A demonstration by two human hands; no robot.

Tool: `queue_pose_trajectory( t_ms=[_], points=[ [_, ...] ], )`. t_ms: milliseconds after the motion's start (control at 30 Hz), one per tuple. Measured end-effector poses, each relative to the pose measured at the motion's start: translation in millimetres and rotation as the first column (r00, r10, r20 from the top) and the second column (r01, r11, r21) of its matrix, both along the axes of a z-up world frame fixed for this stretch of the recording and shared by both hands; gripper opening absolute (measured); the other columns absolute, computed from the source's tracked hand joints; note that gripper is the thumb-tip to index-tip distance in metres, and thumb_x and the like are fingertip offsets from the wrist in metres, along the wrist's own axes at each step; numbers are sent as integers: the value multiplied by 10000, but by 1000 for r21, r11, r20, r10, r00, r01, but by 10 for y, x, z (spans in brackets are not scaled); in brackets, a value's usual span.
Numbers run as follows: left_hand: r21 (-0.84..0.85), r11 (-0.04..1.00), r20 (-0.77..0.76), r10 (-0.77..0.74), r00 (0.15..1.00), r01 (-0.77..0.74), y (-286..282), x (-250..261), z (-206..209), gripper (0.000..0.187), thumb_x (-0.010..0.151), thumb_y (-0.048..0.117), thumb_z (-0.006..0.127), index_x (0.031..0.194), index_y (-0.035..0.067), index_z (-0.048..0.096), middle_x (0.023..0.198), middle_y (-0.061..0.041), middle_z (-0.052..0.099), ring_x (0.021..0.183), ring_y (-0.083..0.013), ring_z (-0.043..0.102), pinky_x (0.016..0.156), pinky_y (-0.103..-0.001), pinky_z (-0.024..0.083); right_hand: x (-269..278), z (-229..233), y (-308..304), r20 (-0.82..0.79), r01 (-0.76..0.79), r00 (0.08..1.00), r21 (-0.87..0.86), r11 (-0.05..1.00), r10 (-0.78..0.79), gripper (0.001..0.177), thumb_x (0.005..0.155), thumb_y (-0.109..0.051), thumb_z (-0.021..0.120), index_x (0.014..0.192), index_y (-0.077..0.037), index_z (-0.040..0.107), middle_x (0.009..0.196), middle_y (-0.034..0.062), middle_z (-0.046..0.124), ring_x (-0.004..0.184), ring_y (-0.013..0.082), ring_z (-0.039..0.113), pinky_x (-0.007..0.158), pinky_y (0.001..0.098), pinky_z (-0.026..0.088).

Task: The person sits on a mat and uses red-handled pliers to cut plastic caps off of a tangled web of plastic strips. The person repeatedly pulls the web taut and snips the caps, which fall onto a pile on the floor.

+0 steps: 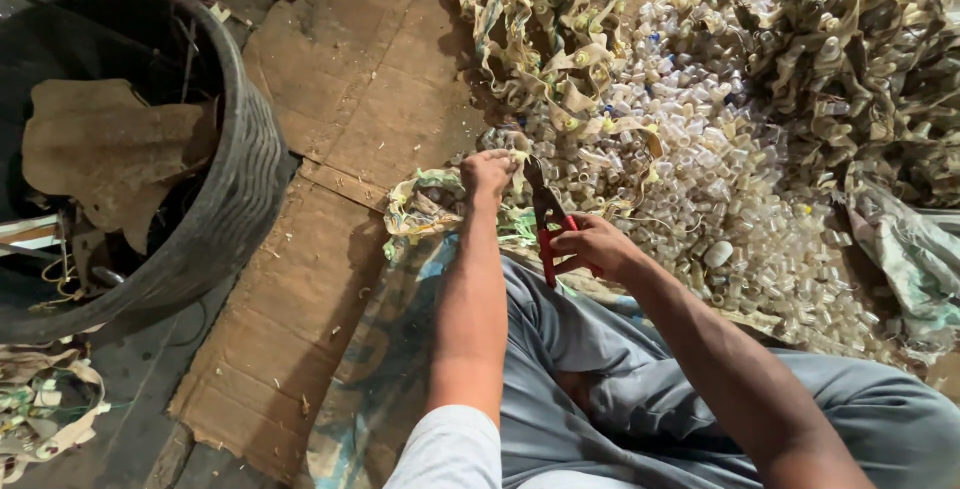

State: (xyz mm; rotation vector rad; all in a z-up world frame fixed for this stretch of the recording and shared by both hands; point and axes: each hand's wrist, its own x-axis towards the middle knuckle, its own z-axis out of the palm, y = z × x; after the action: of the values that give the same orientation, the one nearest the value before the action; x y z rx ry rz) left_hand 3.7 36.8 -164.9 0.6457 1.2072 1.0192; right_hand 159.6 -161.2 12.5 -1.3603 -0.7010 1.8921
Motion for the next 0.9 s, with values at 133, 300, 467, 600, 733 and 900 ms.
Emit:
queue_pose_trajectory(
  t_ms=[133,300,467,600,733,900],
  points=[
    [-42,999,-86,-4,996,0,-39,50,173,166,843,-22,679,989,-13,758,861,-131,763,684,-190,728,578,-287,592,-84,54,113,138,-40,989,-41,998,46,336,889,-20,649,1218,44,628,1005,139,700,879,271,732,791,466,664],
    [143,989,-238,-3,971,38,-145,37,409,242,790,130,750,1004,15,759,850,-67,775,696,-177,743,628,-302,592,-77,11,117,77,38,997,-144,989,-27,323,885,3,637,1206,31,616,972,164,693,878,321,723,757,516,653],
    [165,950,-694,-80,715,266,-192,99,499,287,762,377,784,847,104,811,833,-98,784,768,-262,752,732,-373,577,48,-133,59,-23,27,999,-171,985,-31,311,869,17,614,1180,25,624,960,159,700,851,313,732,741,533,649],
    [106,943,-801,-106,589,315,-114,185,382,240,758,382,741,843,176,832,903,-120,778,820,-327,748,770,-395,590,132,-244,59,118,-44,992,-86,995,54,304,861,19,647,1164,39,643,970,150,686,845,279,721,721,485,665],
    [12,962,-809,-151,568,273,-9,154,295,230,755,311,708,822,123,823,913,-154,769,857,-353,739,800,-414,580,121,-171,46,598,-332,757,6,943,262,225,926,12,599,1133,96,578,868,292,590,743,436,660,593,523,565],
    [-211,971,-566,-212,797,108,-54,84,540,273,706,201,714,791,-54,757,865,-206,792,824,-326,788,737,-415,607,-84,195,-20,999,-520,-25,-48,853,41,342,948,-129,516,1272,-21,498,1089,221,590,1011,448,609,782,703,462]
  ],
)
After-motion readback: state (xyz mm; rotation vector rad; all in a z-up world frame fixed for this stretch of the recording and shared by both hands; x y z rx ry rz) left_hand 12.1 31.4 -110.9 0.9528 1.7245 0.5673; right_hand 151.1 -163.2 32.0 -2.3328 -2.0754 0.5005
